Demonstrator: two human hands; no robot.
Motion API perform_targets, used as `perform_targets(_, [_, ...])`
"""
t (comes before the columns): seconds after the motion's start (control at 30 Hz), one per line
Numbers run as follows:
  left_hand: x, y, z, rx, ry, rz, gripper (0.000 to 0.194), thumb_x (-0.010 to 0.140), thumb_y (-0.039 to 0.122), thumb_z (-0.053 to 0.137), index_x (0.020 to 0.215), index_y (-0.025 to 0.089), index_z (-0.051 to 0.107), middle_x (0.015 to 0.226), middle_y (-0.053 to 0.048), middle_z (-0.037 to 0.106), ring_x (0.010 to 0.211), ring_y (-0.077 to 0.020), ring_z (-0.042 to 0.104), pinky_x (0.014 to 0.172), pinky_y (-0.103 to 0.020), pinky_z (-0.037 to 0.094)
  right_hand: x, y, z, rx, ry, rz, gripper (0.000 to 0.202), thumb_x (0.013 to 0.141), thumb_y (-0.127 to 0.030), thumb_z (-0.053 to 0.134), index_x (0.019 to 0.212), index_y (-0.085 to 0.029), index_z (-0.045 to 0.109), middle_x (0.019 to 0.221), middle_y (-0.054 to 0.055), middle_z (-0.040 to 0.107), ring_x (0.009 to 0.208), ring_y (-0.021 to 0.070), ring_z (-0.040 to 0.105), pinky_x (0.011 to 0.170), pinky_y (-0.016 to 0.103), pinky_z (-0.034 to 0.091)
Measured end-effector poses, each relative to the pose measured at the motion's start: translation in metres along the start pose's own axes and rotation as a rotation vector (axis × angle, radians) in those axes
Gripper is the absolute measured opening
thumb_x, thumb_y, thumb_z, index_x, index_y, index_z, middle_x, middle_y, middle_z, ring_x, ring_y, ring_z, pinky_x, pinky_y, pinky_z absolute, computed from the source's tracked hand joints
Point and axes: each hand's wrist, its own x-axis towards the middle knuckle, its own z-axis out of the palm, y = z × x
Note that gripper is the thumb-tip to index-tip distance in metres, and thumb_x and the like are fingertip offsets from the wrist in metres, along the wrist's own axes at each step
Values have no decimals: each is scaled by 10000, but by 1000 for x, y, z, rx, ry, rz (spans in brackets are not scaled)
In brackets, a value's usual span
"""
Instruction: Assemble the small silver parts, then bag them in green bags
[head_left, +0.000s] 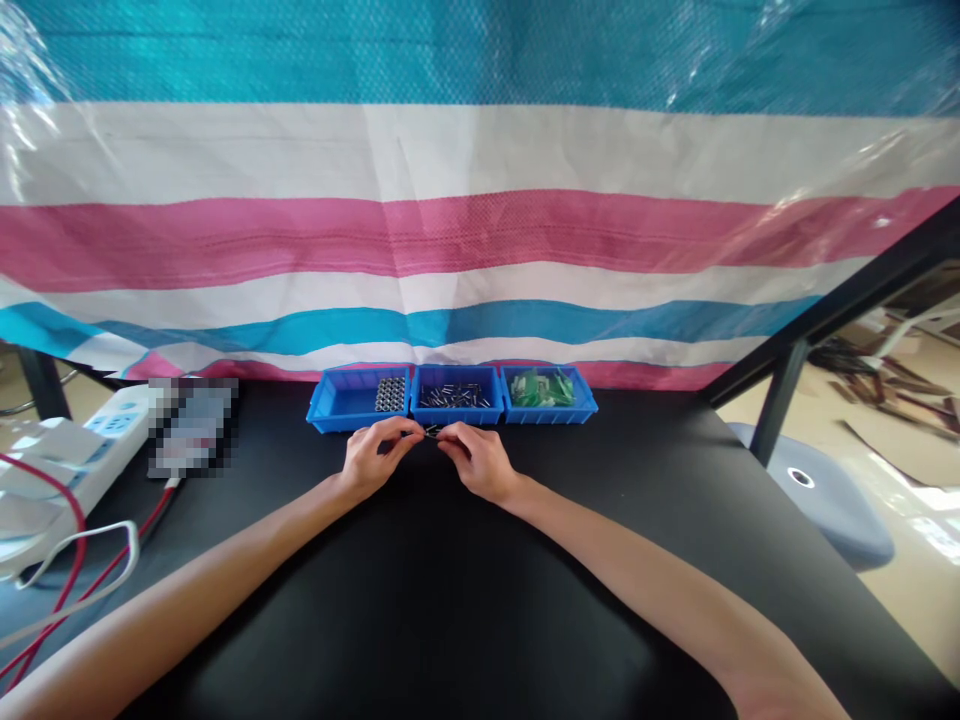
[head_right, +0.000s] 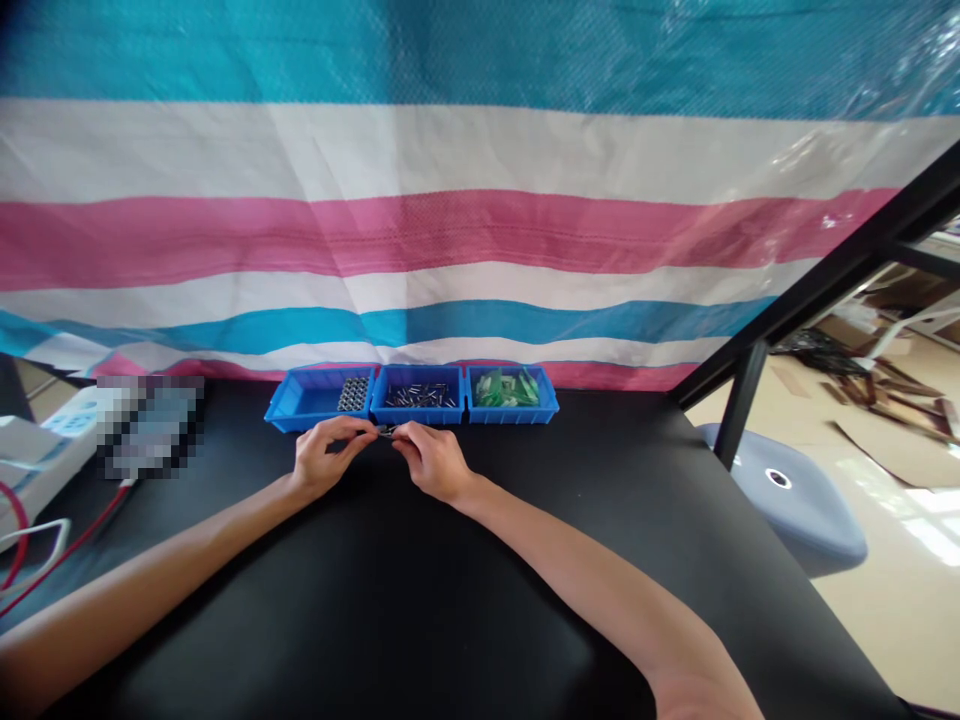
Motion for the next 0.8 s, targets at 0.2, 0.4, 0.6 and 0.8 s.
perform_targets(0.2, [0,1,-1,-1,-51,-19,87,865,268,641,879,195,687,798,5,746,619,-93,672,633,-194,556,-2,4,2,-14,-39,-30,128,952,-243,478,881,-201,575,820,51,692,711,157,657,636,239,486])
perform_targets(0.4, [-1,-1,0,-58,-31,22,95,854,227,655,942,191,650,799,5,744,644,-98,686,645,-191,557,-3,3,1,-7,-100,-46,116,948,-228,478,875,-191,560,766,39,658,660,148,628,599,231,454])
perform_targets(0.6, [0,-1,0,-82,-55,8,92,853,229,655,939,199,645,797,7,744,646,-112,696,649,-205,564,-3,2,1,-6,-99,-62,114,942,-219,481,874,-190,568,764,41,656,652,152,621,595,233,445])
perform_targets(0.8, [1,0,1,-77,8,22,103,844,230,665,932,181,647,787,4,743,653,-104,696,654,-188,556,0,-4,-3,14,-36,1,112,935,-223,478,902,-194,581,797,35,672,686,146,636,650,231,471])
